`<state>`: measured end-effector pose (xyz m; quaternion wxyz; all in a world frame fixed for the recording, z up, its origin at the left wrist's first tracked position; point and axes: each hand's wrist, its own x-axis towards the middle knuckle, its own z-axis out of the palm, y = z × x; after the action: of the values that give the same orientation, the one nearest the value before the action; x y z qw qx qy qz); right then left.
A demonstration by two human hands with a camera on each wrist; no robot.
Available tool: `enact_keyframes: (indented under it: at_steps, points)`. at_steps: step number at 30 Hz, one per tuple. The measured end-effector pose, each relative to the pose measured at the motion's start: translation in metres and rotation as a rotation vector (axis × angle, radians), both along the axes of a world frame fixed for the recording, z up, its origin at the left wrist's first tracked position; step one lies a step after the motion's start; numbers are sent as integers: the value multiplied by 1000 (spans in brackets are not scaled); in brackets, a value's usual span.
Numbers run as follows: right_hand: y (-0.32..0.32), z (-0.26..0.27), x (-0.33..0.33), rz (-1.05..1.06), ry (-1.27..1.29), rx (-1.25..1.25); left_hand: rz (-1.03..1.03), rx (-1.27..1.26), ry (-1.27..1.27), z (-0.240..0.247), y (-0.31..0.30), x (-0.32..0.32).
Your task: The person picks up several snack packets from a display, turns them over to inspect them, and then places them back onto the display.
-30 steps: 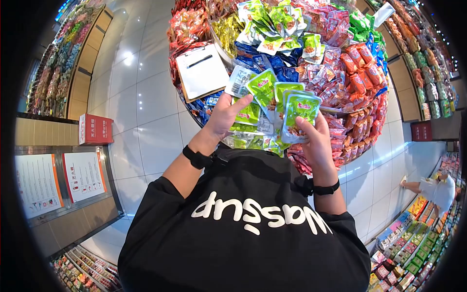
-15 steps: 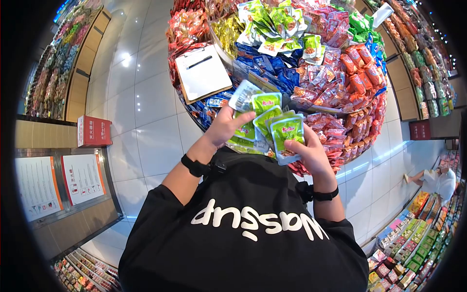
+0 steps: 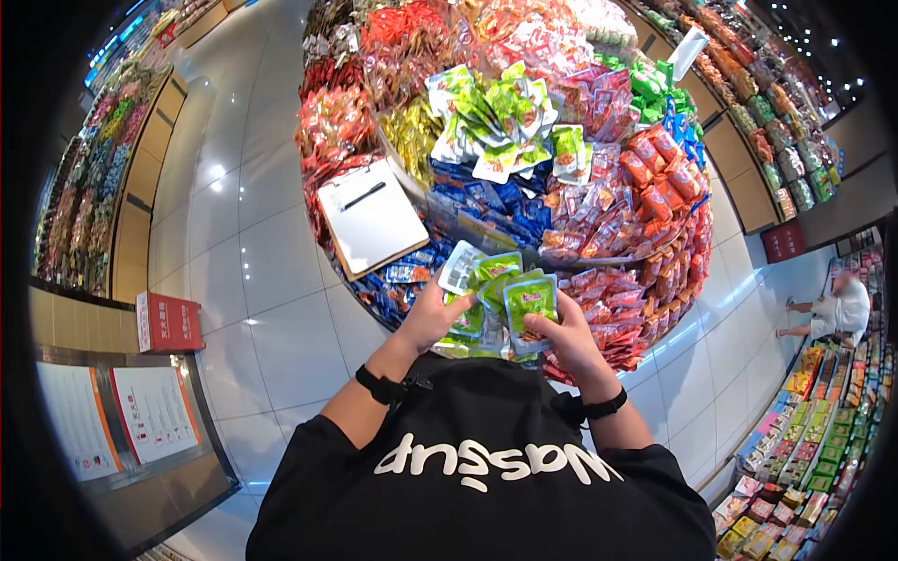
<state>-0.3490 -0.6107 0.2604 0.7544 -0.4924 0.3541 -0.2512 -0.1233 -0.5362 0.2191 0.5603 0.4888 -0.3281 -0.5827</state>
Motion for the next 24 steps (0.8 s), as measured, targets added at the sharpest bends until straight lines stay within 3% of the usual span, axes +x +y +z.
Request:
enact_keyframes:
  at_steps: [4,9,14,17,19,21,24]
  points:
    - [-43,-5,5,-144,-66,-41,5,90,39,-9,-9,19]
    - [-161,-11,3,-527,-112,-291,67,74,113,-14,-19,34]
    - [-270,-26,8,-617,98,-460,148,98,167,-22,-26,40]
    - [-316,-70,20,-624,381,-729,179,96,175,-26,-34,39]
    - [-296,-52,49,-587,643,-796,177,64,183,-34,-41,37]
    - [-305,-82,61,-618,803,-1122,163,85,180,-31,-46,36]
    - [-290,-92,76,-545,1006,-1092,143,158,157,-27,-49,34]
